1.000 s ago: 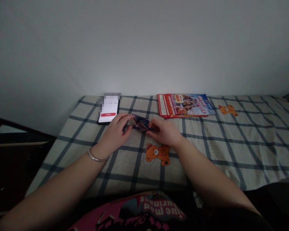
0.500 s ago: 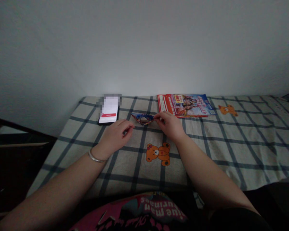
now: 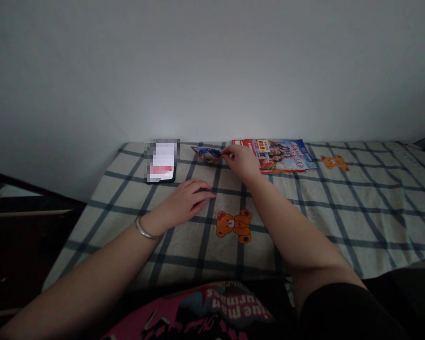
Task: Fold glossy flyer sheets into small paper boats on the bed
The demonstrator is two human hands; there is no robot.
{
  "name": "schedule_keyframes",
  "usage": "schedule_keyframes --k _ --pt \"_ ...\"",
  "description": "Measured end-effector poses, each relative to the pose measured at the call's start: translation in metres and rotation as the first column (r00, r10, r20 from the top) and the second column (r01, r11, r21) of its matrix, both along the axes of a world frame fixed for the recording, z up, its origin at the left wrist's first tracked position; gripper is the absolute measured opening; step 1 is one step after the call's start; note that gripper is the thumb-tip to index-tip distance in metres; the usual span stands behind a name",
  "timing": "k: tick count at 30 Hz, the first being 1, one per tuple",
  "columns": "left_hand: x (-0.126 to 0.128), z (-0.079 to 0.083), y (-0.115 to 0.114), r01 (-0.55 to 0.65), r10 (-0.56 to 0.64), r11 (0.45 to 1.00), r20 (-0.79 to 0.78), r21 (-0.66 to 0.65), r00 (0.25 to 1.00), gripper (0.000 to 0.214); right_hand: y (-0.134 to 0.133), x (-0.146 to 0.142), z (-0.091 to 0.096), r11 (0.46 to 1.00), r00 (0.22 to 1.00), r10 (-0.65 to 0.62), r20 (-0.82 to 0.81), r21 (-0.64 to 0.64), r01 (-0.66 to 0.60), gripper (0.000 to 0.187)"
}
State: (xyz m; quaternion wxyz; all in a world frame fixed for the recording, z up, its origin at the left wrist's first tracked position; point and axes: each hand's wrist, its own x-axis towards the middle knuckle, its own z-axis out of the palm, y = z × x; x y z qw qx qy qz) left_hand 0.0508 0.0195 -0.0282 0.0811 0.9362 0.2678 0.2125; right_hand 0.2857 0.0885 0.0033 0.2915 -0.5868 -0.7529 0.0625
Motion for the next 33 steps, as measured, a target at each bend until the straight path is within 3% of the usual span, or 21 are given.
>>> schedule_keyframes --k 10,16,24,29,33 --pt "-0.001 0.002 -0.001 0.002 -0.002 1.000 -0.009 -0.013 1.000 0.029 0.036 -0.012 -0.008 0.999 0.999 -0.038 0.024 0.023 0.037 0.024" --pt "0.000 0.003 0.000 0.004 -0.004 1.000 0.000 -0.016 1.000 0.028 0.036 -0.011 -0.010 0.998 0.998 -0.034 0.061 0.053 0.030 0.036" --pt "0.000 0.002 0.001 0.005 -0.005 1.000 -0.007 -0.017 1.000 0.027 0.046 -0.020 -0.009 0.995 0.992 -0.084 0.095 0.070 0.078 0.027" --pt "0.000 0.002 0.001 0.007 -0.007 1.000 -0.005 -0.008 1.000 0.026 0.059 -0.017 -0.010 0.990 0.993 -0.115 0.008 0.078 0.114 0.029" --pt "0.000 0.003 0.001 0.009 -0.009 1.000 -0.003 -0.013 1.000 0.026 0.056 -0.017 -0.008 0.990 0.991 -0.129 0.045 0.059 0.127 0.033"
